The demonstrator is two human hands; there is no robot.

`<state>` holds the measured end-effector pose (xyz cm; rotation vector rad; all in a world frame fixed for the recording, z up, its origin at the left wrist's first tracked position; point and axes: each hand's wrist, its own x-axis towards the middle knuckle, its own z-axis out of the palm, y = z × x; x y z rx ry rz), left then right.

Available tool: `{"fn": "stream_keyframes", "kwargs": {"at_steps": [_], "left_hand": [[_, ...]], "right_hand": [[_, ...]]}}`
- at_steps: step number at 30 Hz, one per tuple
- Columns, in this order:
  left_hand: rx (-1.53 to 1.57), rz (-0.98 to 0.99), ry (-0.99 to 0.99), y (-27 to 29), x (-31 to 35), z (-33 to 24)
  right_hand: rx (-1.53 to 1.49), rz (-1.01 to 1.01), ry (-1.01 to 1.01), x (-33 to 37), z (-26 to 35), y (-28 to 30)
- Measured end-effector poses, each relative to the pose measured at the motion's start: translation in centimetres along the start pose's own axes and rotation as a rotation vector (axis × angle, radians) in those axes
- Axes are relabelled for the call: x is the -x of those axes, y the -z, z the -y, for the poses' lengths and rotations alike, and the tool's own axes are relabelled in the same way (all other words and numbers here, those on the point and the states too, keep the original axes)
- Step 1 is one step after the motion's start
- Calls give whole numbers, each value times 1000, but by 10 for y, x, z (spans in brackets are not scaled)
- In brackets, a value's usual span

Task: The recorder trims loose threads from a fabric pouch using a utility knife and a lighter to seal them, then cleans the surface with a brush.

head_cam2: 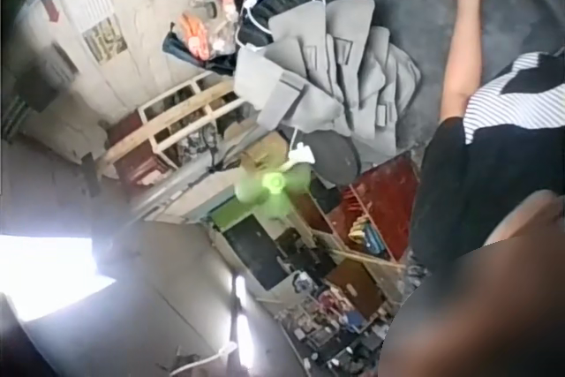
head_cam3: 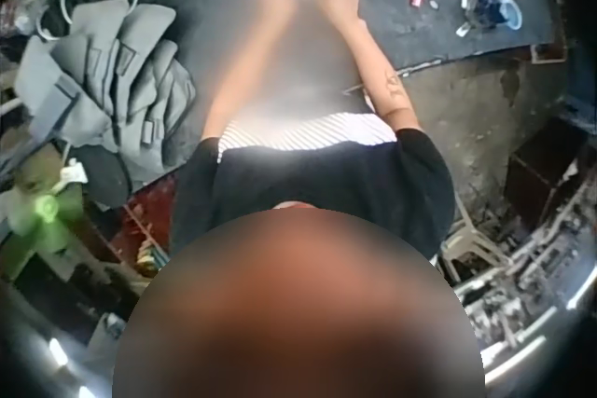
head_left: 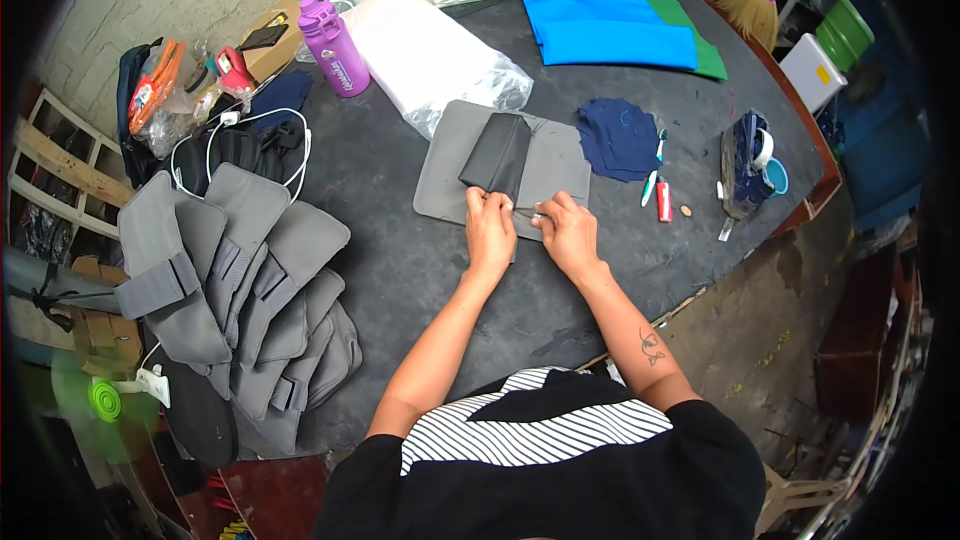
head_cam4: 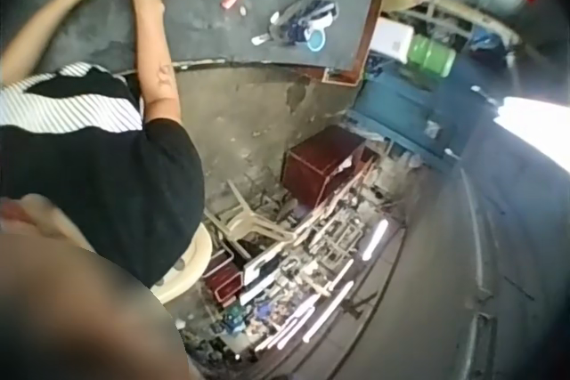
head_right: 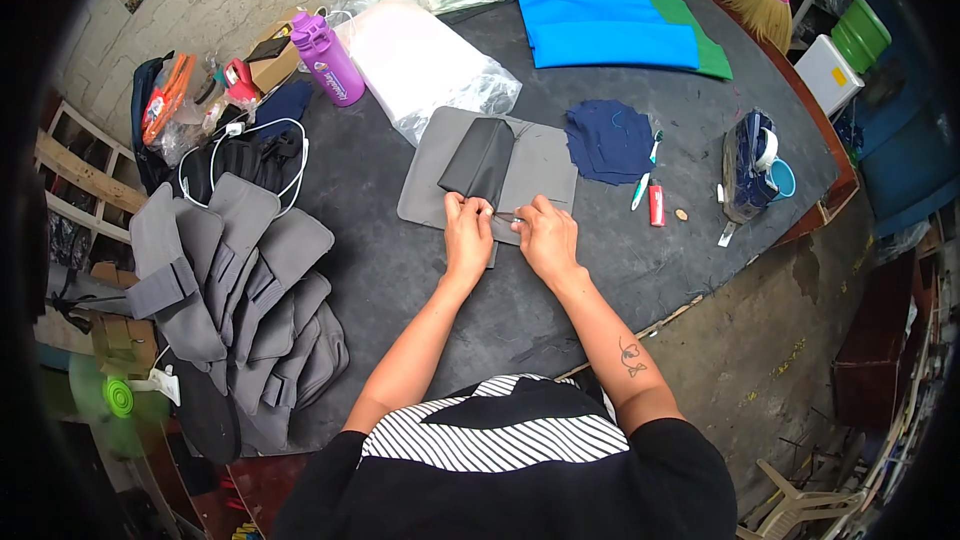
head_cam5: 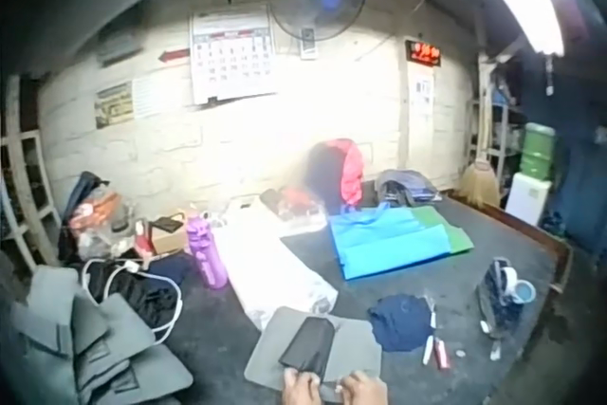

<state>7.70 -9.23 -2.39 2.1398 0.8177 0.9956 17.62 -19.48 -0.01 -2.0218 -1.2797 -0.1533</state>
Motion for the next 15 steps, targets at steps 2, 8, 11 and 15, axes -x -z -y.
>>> {"fn": "stream_keyframes", "kwargs": {"at_steps": [2, 8, 11, 15], "left_hand": [[65, -50, -12, 3, 0, -3], [236, 11, -190, 30, 29, -66], [505, 759, -557, 10, 71, -97], [388, 613, -560, 19, 61, -100]], "right_hand": [[-35, -8, -48, 0, 2, 4], [-178, -350, -154, 1, -35, 34], [-389, -397, -384, 1, -63, 53], [-398, -521, -403, 3, -90, 86]]}}
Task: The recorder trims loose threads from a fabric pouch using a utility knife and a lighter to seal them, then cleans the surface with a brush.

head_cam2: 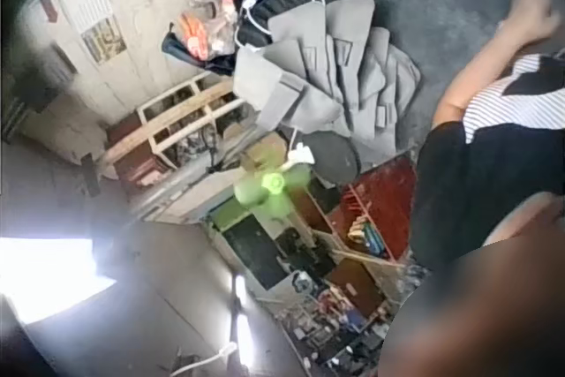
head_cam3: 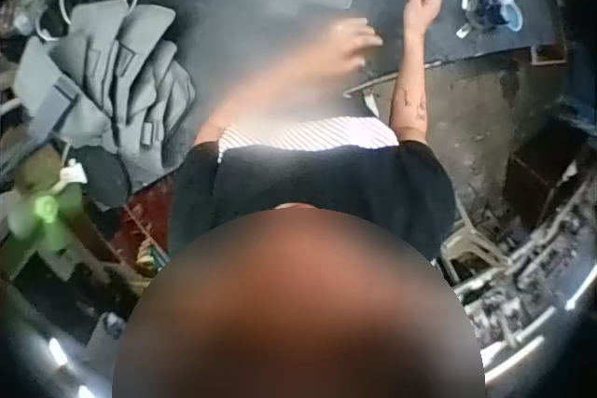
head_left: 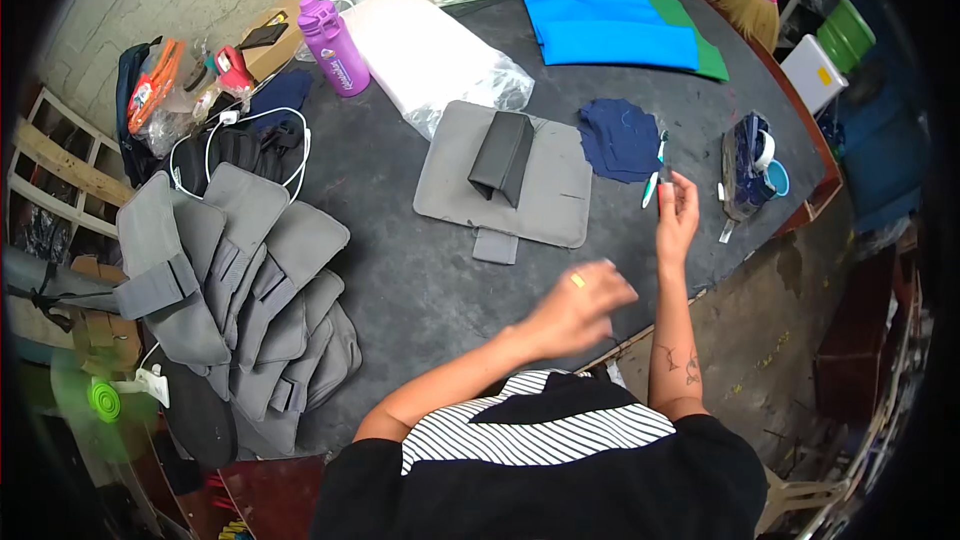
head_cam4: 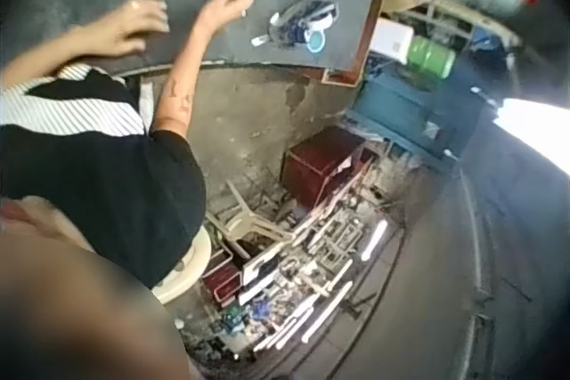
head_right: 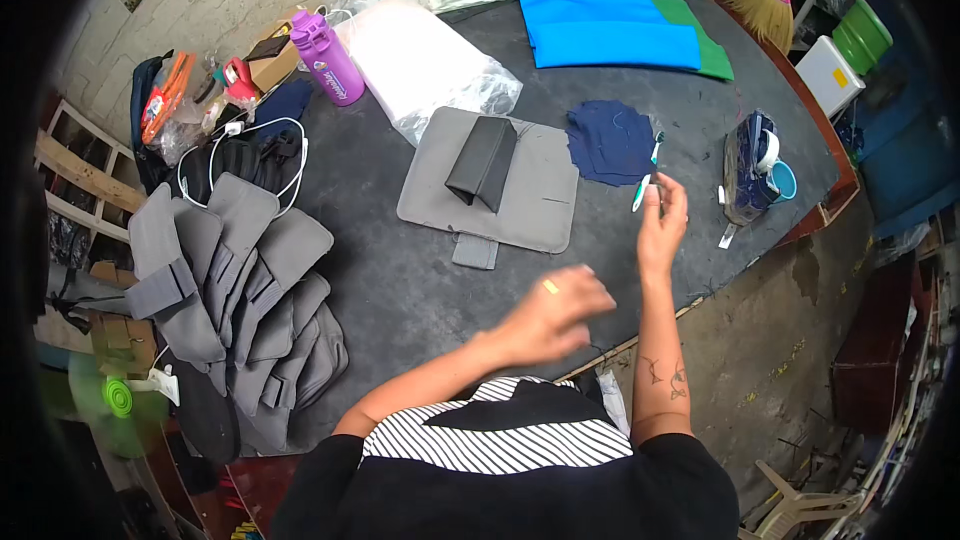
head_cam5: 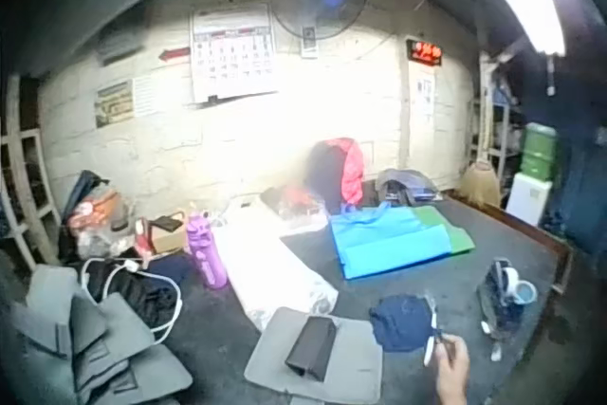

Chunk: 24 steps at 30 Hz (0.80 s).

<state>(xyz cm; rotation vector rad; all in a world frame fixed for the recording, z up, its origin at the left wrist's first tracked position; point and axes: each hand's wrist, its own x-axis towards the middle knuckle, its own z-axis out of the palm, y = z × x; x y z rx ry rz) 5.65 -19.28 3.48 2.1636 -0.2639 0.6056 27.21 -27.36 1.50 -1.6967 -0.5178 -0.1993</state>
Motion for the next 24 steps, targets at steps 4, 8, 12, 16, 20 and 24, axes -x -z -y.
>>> {"fn": "stream_keyframes", "kwargs": {"at_steps": [4, 8, 12, 16, 20, 24], "left_hand": [[-300, -597, 353, 43, -3, 61], [-351, -564, 588, 47, 7, 92], [-398, -576, 546, 40, 9, 97], [-516, -552, 494, 39, 7, 103], [-541, -557, 474, 40, 8, 106], [-555, -585, 444, 39, 9, 108]], "right_hand": [[165, 99, 30, 8, -15, 14], [323, 346, 230, 41, 24, -18], [397, 470, 342, 59, 44, -47], [404, 446, 519, 62, 38, -67], [443, 466, 509, 67, 36, -80], [407, 464, 502, 70, 36, -87]]}}
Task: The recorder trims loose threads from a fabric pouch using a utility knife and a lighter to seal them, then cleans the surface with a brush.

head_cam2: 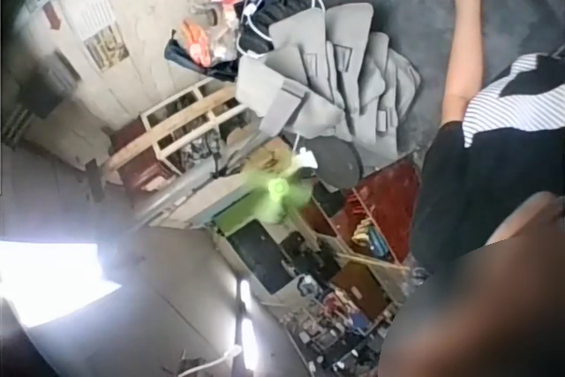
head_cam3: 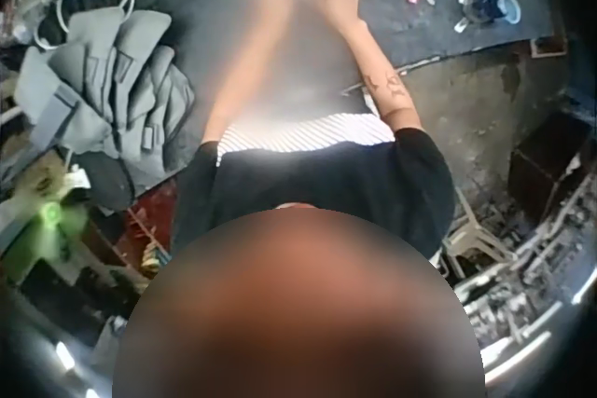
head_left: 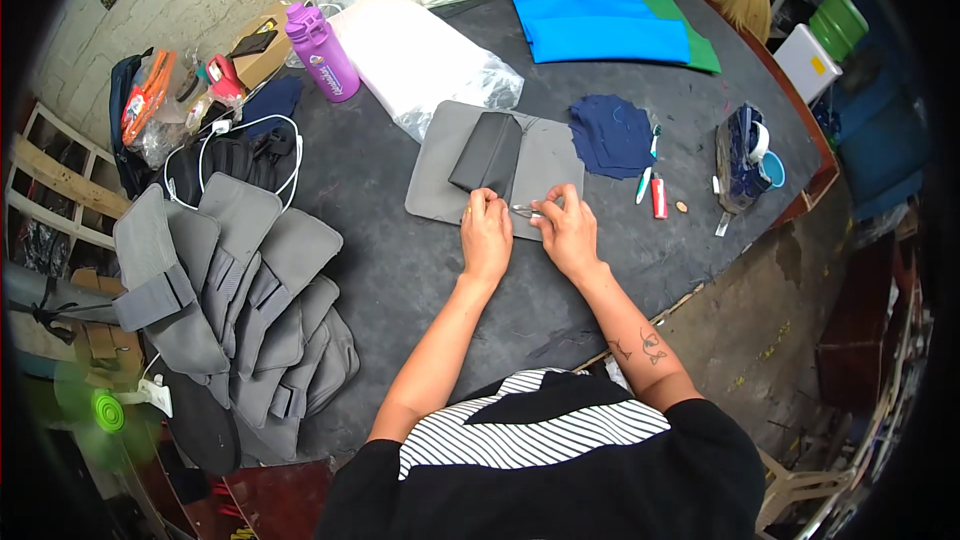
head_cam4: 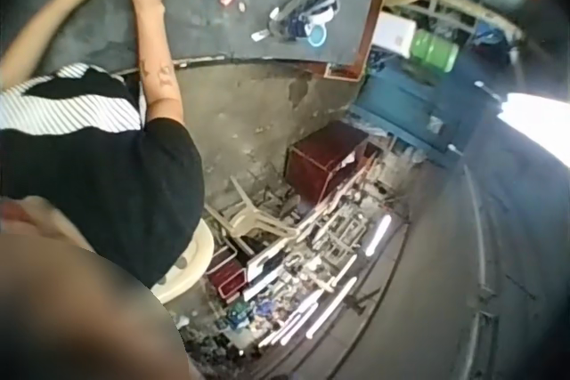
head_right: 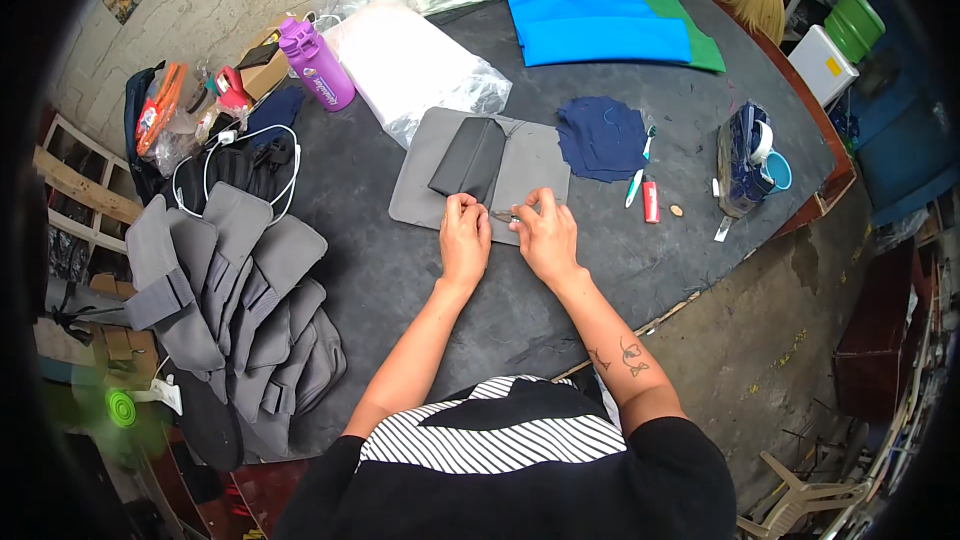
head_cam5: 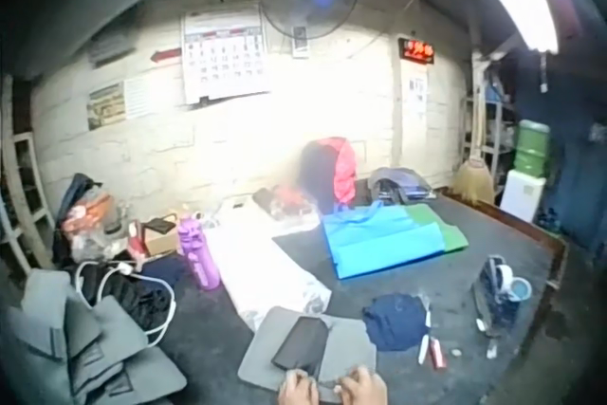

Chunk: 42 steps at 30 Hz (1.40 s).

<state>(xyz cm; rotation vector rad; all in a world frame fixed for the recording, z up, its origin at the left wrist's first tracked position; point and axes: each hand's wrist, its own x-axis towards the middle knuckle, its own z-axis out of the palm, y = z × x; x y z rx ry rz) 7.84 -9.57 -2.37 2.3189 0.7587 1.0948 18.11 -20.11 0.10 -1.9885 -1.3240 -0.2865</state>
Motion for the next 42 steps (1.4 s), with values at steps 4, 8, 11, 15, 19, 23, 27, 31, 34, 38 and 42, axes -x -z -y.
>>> {"fn": "stream_keyframes", "kwargs": {"at_steps": [4, 8, 11, 15, 19, 23, 27, 31, 34, 38, 42], "left_hand": [[-58, 31, -30, 0, 0, 1], [-126, 4, -89, 1, -2, -1], [89, -79, -13, 1, 1, -1], [273, -258, 21, 17, 5, -10], [651, -173, 357, 39, 2, -19], [740, -30, 403, 35, -14, -6], [457, 336, 232, 32, -28, 4], [560, 116, 115, 30, -25, 2], [504, 30, 9, 30, -17, -6], [593, 18, 50, 17, -10, -3], [607, 54, 78, 10, -5, 8]], "right_hand": [[-8, 3, 3, -1, 2, -3], [-12, -8, 19, -1, 1, -6], [-71, -29, -11, 0, 1, -6], [-130, -91, -110, 5, -2, 11], [-172, -37, -215, 18, -24, 43], [41, -46, -116, 26, -63, 64], [461, -252, -509, 2, -124, 74], [547, 8, -756, -12, -165, 71], [261, -294, -560, -22, -163, 75], [-669, -55, -429, -45, -50, 47], [-431, 189, -240, -31, 9, 5]]}}
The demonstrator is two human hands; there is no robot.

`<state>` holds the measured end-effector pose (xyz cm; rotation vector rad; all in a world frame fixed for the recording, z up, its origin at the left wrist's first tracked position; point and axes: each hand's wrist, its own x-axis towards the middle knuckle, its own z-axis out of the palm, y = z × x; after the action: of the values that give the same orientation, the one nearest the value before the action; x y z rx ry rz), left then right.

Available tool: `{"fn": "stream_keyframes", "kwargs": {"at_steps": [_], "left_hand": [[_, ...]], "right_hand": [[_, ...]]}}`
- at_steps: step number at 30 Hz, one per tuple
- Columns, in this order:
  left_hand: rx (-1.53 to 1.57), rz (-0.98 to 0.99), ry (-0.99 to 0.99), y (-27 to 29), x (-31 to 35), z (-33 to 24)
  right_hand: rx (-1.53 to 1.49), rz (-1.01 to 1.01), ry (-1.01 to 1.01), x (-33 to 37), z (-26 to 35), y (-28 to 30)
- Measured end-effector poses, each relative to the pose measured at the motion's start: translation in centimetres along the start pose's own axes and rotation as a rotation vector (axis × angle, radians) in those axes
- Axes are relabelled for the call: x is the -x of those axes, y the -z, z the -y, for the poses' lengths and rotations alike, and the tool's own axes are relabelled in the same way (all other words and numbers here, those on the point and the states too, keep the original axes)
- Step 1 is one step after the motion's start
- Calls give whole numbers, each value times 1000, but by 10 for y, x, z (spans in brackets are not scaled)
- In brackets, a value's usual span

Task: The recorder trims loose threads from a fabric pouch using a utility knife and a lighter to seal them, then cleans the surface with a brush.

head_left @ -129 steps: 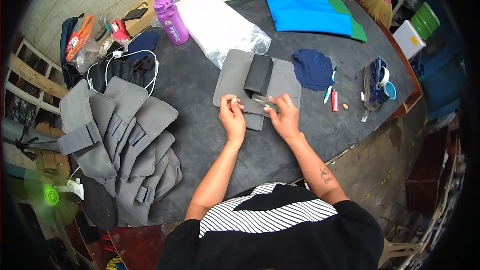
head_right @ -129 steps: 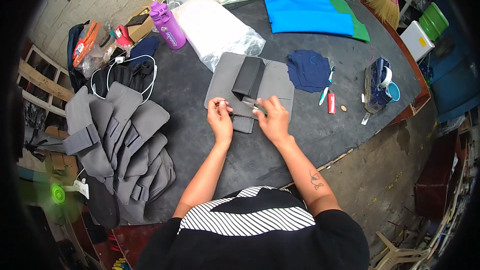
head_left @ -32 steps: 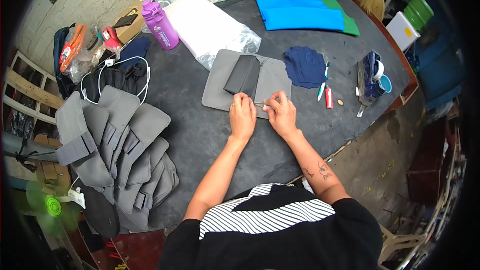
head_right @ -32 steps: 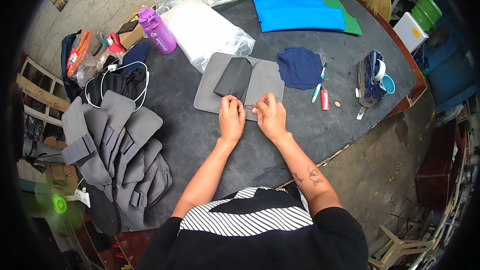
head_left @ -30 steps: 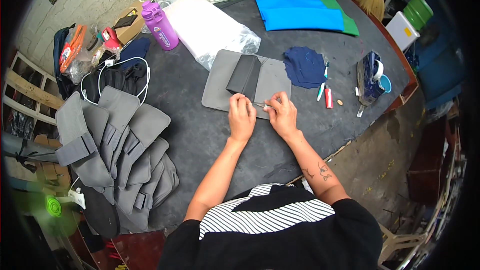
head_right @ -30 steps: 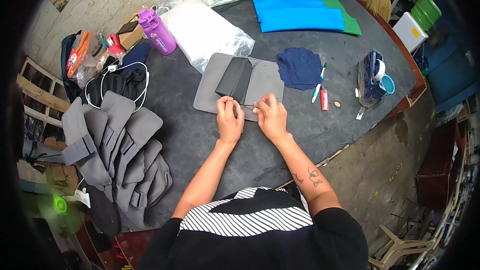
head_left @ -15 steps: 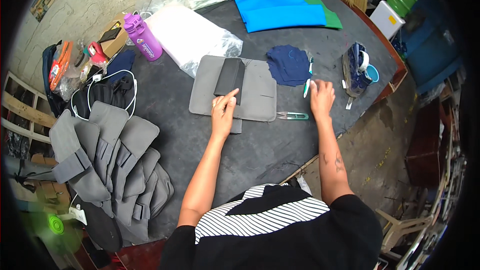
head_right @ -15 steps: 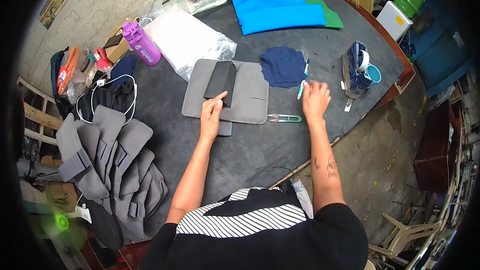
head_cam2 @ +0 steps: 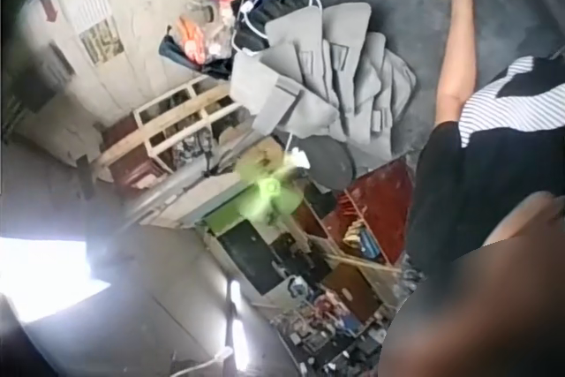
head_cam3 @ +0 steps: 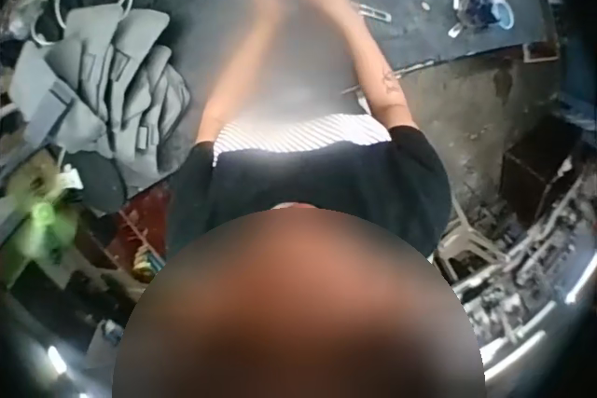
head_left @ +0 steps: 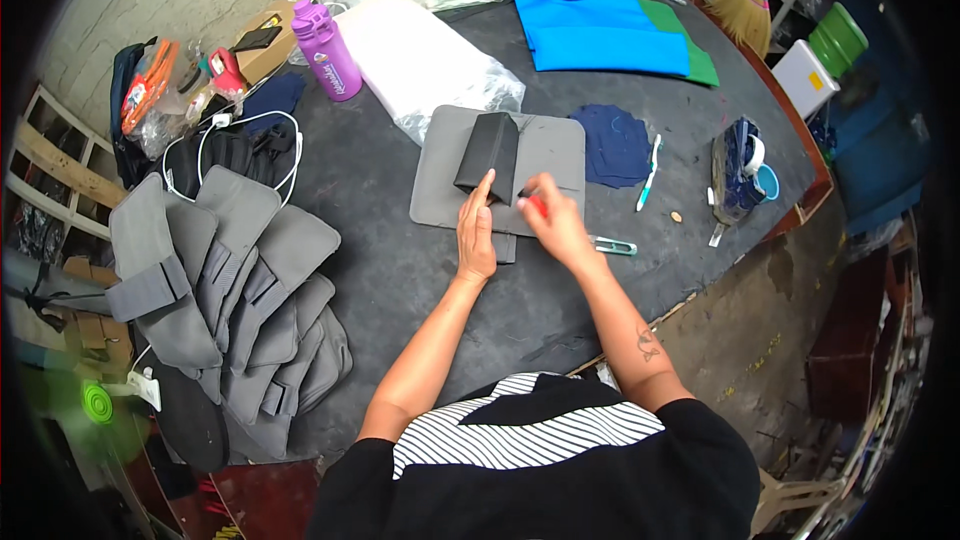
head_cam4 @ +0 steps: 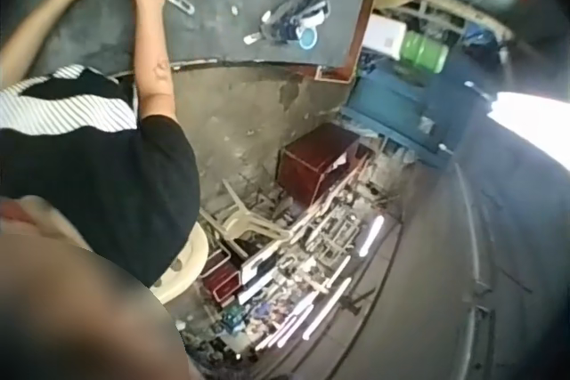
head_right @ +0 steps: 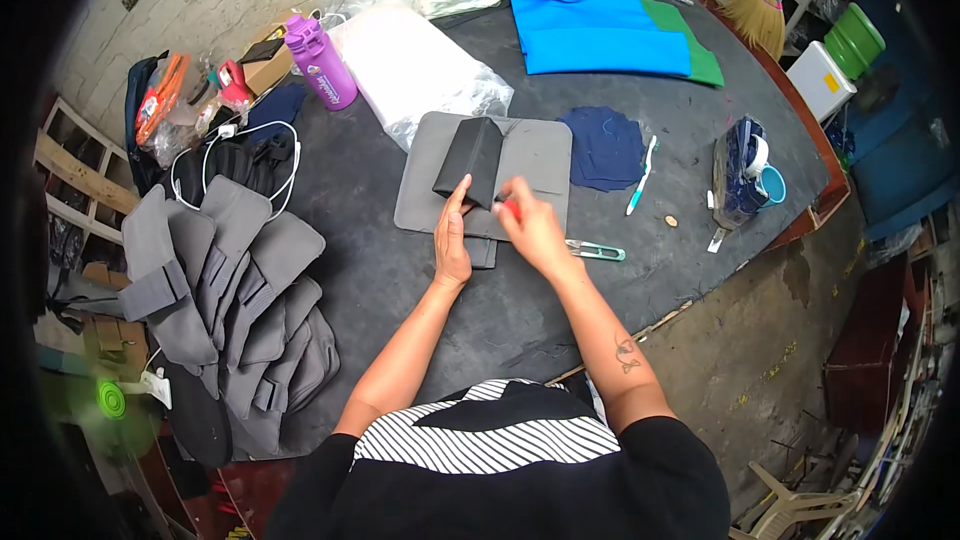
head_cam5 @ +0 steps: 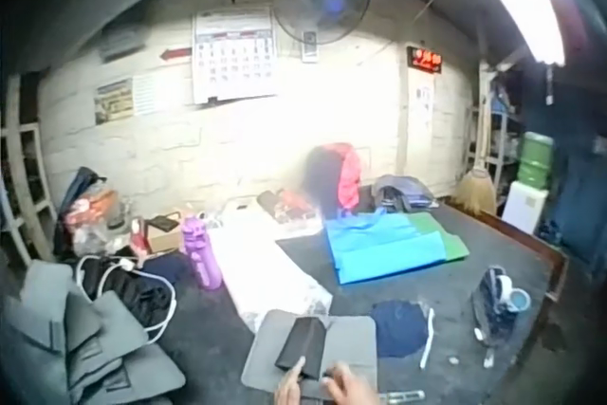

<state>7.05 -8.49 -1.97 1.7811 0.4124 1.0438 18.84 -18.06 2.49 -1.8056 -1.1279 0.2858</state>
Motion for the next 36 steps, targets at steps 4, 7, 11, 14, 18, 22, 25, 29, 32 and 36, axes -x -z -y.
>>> {"fn": "stream_keyframes", "kwargs": {"at_steps": [4, 7, 11, 14, 18, 22, 25, 29, 32, 36], "left_hand": [[1, -8, 32, 0, 1, -3], [3, -14, 26, 2, 3, -2], [36, -17, -3, 3, -1, -3], [-3, 3, -13, 4, 0, -5], [8, 8, -31, 4, 0, -2], [10, -13, -30, 4, 1, -1], [14, -80, 4, 0, 2, -7], [-27, -415, 116, 8, 13, -1], [130, -492, 220, 21, 5, 3], [207, -167, 205, 29, -12, 19]], "right_hand": [[412, -41, 180, 12, -2, -25], [573, -104, 73, 13, -5, -29], [567, -122, 128, 14, -8, -29], [518, -165, 128, 13, -14, -32], [533, -152, 117, 11, -12, -32], [537, -71, 120, 8, -7, -29], [540, -30, 88, 7, -6, -26], [291, -125, -35, 8, -9, -9], [75, -134, -151, 4, -2, 5], [57, 158, 65, 8, 23, -15]]}}
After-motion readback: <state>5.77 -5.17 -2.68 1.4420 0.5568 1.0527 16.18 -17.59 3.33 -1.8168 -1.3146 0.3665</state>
